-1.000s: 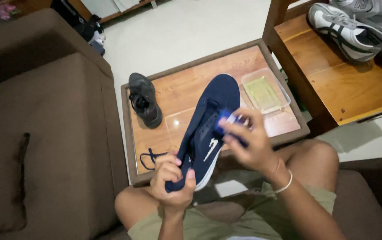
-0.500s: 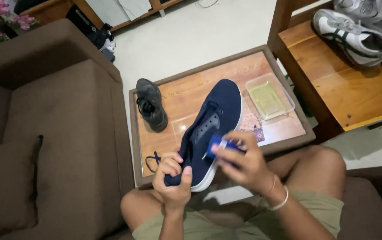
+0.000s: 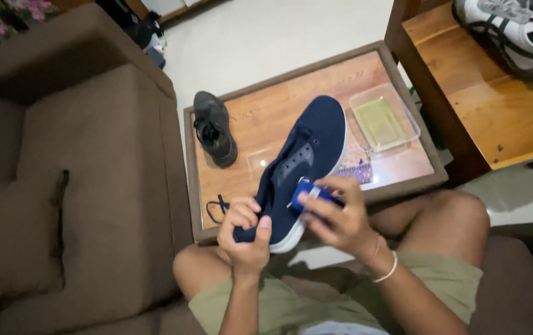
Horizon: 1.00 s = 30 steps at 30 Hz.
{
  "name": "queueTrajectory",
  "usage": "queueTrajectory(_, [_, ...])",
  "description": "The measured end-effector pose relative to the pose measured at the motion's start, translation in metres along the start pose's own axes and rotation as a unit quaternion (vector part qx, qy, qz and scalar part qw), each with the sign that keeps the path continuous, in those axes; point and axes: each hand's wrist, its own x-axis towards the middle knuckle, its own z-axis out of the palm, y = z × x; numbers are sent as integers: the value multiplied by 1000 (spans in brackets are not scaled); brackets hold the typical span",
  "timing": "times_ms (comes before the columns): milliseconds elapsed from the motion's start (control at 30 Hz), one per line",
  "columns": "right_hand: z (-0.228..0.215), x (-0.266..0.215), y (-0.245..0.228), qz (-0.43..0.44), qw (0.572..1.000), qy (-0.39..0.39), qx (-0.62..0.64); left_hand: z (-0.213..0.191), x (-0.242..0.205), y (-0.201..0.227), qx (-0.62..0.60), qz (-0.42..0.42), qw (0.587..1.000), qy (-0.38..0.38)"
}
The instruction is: Cleaning the heel and midsole of a blue sneaker using a brush and cleaning solution while sitting on the floor.
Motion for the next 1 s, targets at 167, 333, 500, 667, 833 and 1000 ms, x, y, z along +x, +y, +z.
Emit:
queueTrajectory(167, [-23, 57, 54, 86, 993, 56, -58, -3, 2, 15, 14, 17, 1000, -10])
queueTrajectory(333, [-28, 74, 75, 69, 996, 47, -19, -6, 7, 10, -12, 37, 999, 6])
queueTrajectory(500, [-6, 19, 36, 59, 998, 13, 11, -7, 6, 7, -11, 19, 1000, -3])
queueTrajectory(667, [-19, 34, 37, -41, 998, -10, -47, -10, 2, 8, -18, 26, 999, -15])
queueTrajectory(833, [-35, 96, 71, -11, 990, -22, -137, -15, 3, 14, -15, 47, 999, -21])
queueTrajectory(1000, [-26, 71, 43, -35, 993, -69, -92, -25, 3, 10, -3, 50, 998, -23])
